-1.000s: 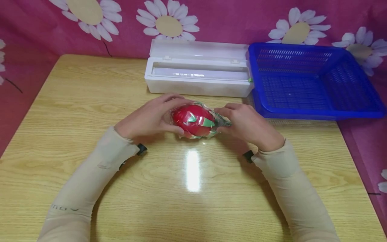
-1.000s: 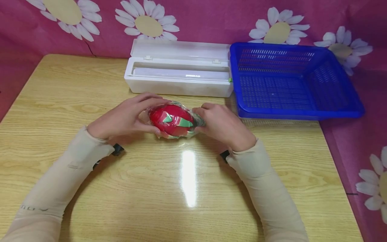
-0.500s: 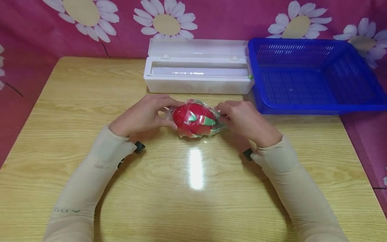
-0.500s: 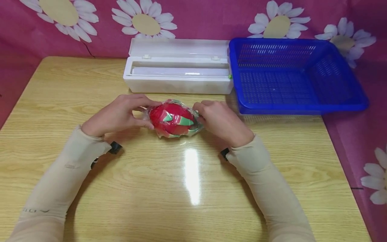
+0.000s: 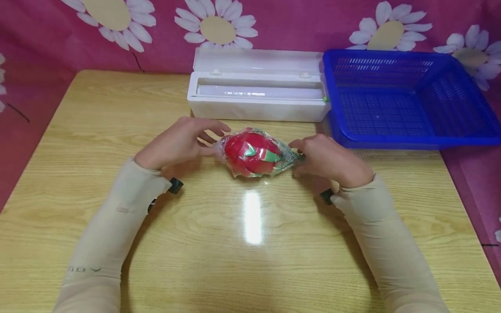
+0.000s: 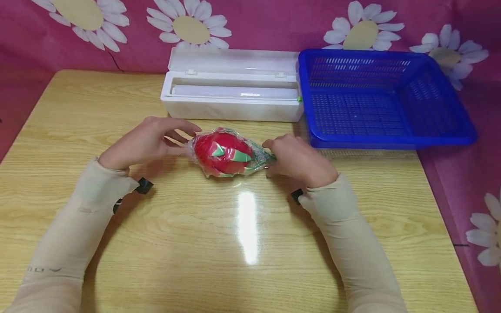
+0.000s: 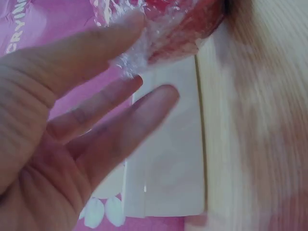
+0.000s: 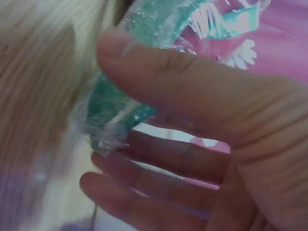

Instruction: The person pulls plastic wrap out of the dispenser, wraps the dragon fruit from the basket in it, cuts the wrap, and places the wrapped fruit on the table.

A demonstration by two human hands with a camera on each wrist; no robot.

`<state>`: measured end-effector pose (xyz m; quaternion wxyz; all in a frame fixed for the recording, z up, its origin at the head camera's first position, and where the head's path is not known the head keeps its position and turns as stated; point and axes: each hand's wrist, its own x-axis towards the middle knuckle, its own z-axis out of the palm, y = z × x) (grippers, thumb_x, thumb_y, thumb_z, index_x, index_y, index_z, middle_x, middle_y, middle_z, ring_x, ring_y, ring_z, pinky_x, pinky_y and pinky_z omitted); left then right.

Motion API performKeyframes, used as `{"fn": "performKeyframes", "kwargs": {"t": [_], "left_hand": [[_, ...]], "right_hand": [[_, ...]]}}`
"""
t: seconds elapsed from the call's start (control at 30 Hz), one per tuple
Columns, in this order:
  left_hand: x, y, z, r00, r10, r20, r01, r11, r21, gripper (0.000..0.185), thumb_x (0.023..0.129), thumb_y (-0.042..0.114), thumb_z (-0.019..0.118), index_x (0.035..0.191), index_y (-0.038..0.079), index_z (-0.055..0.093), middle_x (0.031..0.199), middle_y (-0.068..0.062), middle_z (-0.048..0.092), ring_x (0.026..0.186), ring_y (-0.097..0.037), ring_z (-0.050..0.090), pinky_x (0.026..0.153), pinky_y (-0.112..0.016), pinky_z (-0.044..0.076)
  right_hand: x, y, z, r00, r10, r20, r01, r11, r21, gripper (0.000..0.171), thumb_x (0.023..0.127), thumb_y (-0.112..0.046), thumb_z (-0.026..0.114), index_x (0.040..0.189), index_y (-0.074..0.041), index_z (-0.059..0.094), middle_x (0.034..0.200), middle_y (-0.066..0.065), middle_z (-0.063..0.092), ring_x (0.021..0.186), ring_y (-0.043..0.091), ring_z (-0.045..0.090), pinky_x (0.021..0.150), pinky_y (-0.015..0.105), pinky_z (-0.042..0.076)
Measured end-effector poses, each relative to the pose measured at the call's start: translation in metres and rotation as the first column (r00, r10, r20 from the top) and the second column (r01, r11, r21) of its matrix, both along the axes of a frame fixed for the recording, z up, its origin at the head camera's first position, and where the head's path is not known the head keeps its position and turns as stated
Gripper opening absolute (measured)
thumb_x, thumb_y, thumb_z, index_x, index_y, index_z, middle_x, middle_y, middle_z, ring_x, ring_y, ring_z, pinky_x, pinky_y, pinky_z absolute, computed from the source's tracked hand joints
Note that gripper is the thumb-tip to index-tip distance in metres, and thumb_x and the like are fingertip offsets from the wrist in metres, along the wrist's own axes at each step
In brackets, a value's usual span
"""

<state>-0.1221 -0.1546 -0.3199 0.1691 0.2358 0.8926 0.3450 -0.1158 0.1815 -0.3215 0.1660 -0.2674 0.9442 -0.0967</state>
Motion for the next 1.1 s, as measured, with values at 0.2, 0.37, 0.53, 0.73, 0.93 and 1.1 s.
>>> {"fn": "performKeyframes", "kwargs": {"t": [0.2, 0.37, 0.53, 0.73, 0.93, 1.1], "left_hand": [[-0.002, 0.001, -0.003, 1.000, -0.020, 0.024, 0.020, 1.000, -0.007, 0.057, 0.084, 0.022, 0.087, 0.134, 0.022, 0.061, 0.131, 0.002, 0.067, 0.119, -0.020, 0.068, 0.100, -0.041, 0.061], [-0.001, 0.003, -0.005, 0.998, -0.034, -0.054, 0.034, 0.999, 0.012, 0.042, 0.086, 0.014, 0.084, 0.125, 0.016, 0.068, 0.121, 0.000, 0.075, 0.111, -0.019, 0.073, 0.099, -0.040, 0.062], [-0.002, 0.004, -0.010, 0.981, -0.065, -0.185, 0.073, 0.997, 0.038, 0.023, 0.087, 0.009, 0.082, 0.109, 0.011, 0.075, 0.108, -0.004, 0.081, 0.098, -0.017, 0.078, 0.091, -0.037, 0.064], [-0.002, 0.004, -0.013, 0.953, -0.088, -0.289, 0.098, 0.995, 0.022, 0.014, 0.086, 0.008, 0.083, 0.098, 0.010, 0.078, 0.100, -0.005, 0.082, 0.090, -0.015, 0.076, 0.086, -0.036, 0.065], [-0.002, 0.004, -0.013, 0.959, -0.075, -0.273, 0.079, 0.997, 0.004, 0.016, 0.087, 0.007, 0.081, 0.103, 0.007, 0.077, 0.103, -0.008, 0.081, 0.093, -0.019, 0.077, 0.087, -0.039, 0.065], [-0.002, 0.004, -0.010, 0.975, -0.066, -0.211, 0.068, 0.998, 0.001, 0.024, 0.087, 0.010, 0.081, 0.111, 0.009, 0.077, 0.109, -0.006, 0.081, 0.099, -0.018, 0.078, 0.092, -0.039, 0.064]], "right_hand": [[-0.006, 0.002, -0.010, 0.998, 0.040, -0.055, -0.040, 0.999, 0.006, 0.018, 0.081, -0.005, 0.079, 0.097, -0.008, 0.070, 0.084, 0.005, 0.066, 0.080, 0.023, 0.061, 0.073, 0.042, 0.053], [-0.010, 0.002, -0.015, 0.991, 0.055, -0.120, -0.055, 0.998, -0.003, 0.006, 0.084, 0.000, 0.072, 0.085, -0.006, 0.070, 0.077, 0.006, 0.067, 0.077, 0.026, 0.065, 0.071, 0.047, 0.055], [-0.010, 0.002, -0.018, 0.984, 0.070, -0.164, -0.071, 0.997, -0.002, 0.009, 0.083, 0.003, 0.074, 0.084, -0.005, 0.071, 0.079, 0.007, 0.071, 0.075, 0.025, 0.067, 0.068, 0.045, 0.057], [-0.011, 0.001, -0.020, 0.984, 0.071, -0.165, -0.071, 0.997, 0.003, 0.012, 0.081, 0.005, 0.076, 0.083, -0.005, 0.071, 0.079, 0.007, 0.071, 0.073, 0.023, 0.066, 0.066, 0.044, 0.057], [-0.008, 0.000, -0.016, 0.989, 0.042, -0.140, -0.039, 0.999, 0.024, 0.013, 0.082, 0.006, 0.068, 0.082, -0.007, 0.071, 0.077, 0.006, 0.069, 0.075, 0.026, 0.067, 0.068, 0.047, 0.056], [-0.002, 0.001, 0.000, 0.999, -0.036, -0.029, 0.036, 0.999, 0.029, 0.032, 0.083, -0.014, 0.080, 0.114, -0.008, 0.075, 0.093, 0.009, 0.075, 0.080, 0.023, 0.066, 0.079, 0.046, 0.059]]}}
